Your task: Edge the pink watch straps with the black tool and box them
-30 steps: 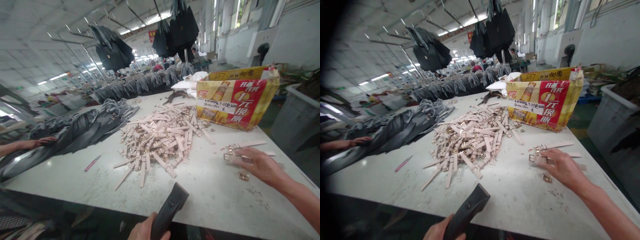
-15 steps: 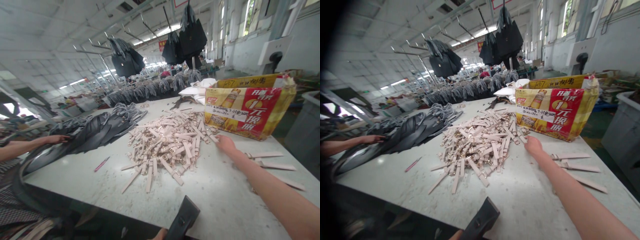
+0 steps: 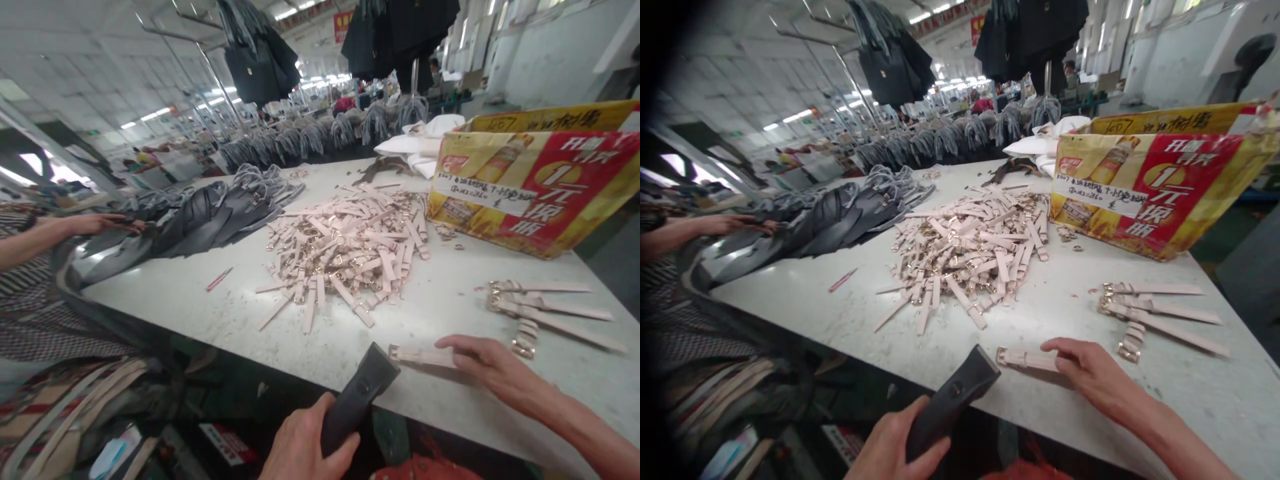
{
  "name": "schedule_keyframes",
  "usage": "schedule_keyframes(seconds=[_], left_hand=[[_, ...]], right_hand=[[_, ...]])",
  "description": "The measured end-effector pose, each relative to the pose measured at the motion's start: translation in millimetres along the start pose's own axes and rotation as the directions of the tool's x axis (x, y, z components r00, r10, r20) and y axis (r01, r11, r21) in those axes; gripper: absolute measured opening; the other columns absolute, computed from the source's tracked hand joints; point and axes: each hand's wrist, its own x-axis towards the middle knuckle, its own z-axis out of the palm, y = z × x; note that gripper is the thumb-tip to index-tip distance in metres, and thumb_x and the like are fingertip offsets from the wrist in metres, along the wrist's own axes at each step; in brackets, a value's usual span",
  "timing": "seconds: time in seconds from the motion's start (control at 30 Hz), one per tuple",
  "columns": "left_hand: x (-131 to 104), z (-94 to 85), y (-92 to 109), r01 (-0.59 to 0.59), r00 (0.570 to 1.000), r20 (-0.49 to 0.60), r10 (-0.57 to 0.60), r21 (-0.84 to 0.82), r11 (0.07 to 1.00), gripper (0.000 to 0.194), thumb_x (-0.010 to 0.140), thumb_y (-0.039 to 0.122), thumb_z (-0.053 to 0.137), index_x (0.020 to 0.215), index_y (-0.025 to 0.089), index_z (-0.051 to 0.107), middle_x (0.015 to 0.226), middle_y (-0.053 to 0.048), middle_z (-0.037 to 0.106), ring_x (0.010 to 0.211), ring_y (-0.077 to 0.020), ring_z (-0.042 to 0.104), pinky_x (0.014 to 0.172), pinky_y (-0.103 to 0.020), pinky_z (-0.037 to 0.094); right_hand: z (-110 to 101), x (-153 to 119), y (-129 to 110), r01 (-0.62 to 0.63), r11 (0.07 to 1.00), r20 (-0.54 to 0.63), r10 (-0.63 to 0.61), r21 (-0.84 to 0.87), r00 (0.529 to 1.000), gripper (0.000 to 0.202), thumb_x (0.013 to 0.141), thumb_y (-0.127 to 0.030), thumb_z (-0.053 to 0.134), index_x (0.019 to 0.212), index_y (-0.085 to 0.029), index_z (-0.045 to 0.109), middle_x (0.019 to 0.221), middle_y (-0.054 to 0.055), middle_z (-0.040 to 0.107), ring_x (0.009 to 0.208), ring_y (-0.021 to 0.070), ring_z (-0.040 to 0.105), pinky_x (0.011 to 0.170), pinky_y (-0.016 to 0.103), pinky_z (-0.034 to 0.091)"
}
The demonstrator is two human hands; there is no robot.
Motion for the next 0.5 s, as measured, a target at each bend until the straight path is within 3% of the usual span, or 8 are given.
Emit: schedule_keyframes(seconds=[0.1, 0.2, 0.33, 0.5], left_hand=[[2, 1.4, -2, -0.064, 0.997, 0.048, 0.063, 0.018, 0.998, 0.023, 0.079, 0.040, 0.052, 0.087, 0.022, 0.062, 0.078, -0.001, 0.066, 0.079, -0.0200, 0.062, 0.069, -0.026, 0.042], [7, 2.6, -2, -0.119, 0.992, 0.055, 0.116, 0.064, 0.991, 0.023, 0.080, 0.042, 0.051, 0.085, 0.022, 0.061, 0.078, -0.002, 0.066, 0.079, -0.0195, 0.062, 0.064, -0.024, 0.040], [16, -2.5, 6, -0.140, 0.990, 0.049, 0.133, 0.197, 0.970, 0.026, 0.081, 0.043, 0.051, 0.090, 0.021, 0.060, 0.082, -0.004, 0.067, 0.082, -0.0217, 0.063, 0.069, -0.027, 0.042], [25, -13.8, 17, -0.203, 0.979, 0.080, 0.187, 0.325, 0.923, 0.027, 0.083, 0.044, 0.047, 0.093, 0.022, 0.059, 0.083, -0.005, 0.068, 0.083, -0.0245, 0.064, 0.073, -0.032, 0.045]], right_hand=[[15, -7, 5, 0.101, 0.934, 0.043, -0.092, -0.342, 0.995, 0.030, 0.089, -0.026, 0.042, 0.095, -0.027, 0.072, 0.081, 0.006, 0.067, 0.077, 0.0232, 0.061, 0.074, 0.037, 0.044], [20, -4, 4, 0.146, 0.865, -0.006, -0.170, -0.480, 0.985, 0.029, 0.087, -0.020, 0.044, 0.101, -0.025, 0.069, 0.086, 0.008, 0.066, 0.081, 0.0244, 0.060, 0.075, 0.039, 0.043], [32, 6, -5, 0.210, 0.927, -0.060, -0.239, -0.311, 0.969, 0.029, 0.084, -0.020, 0.050, 0.110, -0.021, 0.064, 0.102, 0.009, 0.064, 0.093, 0.0233, 0.058, 0.082, 0.037, 0.044], [51, 15, -9, 0.233, 0.962, -0.047, -0.242, -0.139, 0.969, 0.019, 0.081, -0.023, 0.058, 0.097, -0.021, 0.067, 0.092, 0.007, 0.063, 0.088, 0.0225, 0.058, 0.078, 0.036, 0.046]])
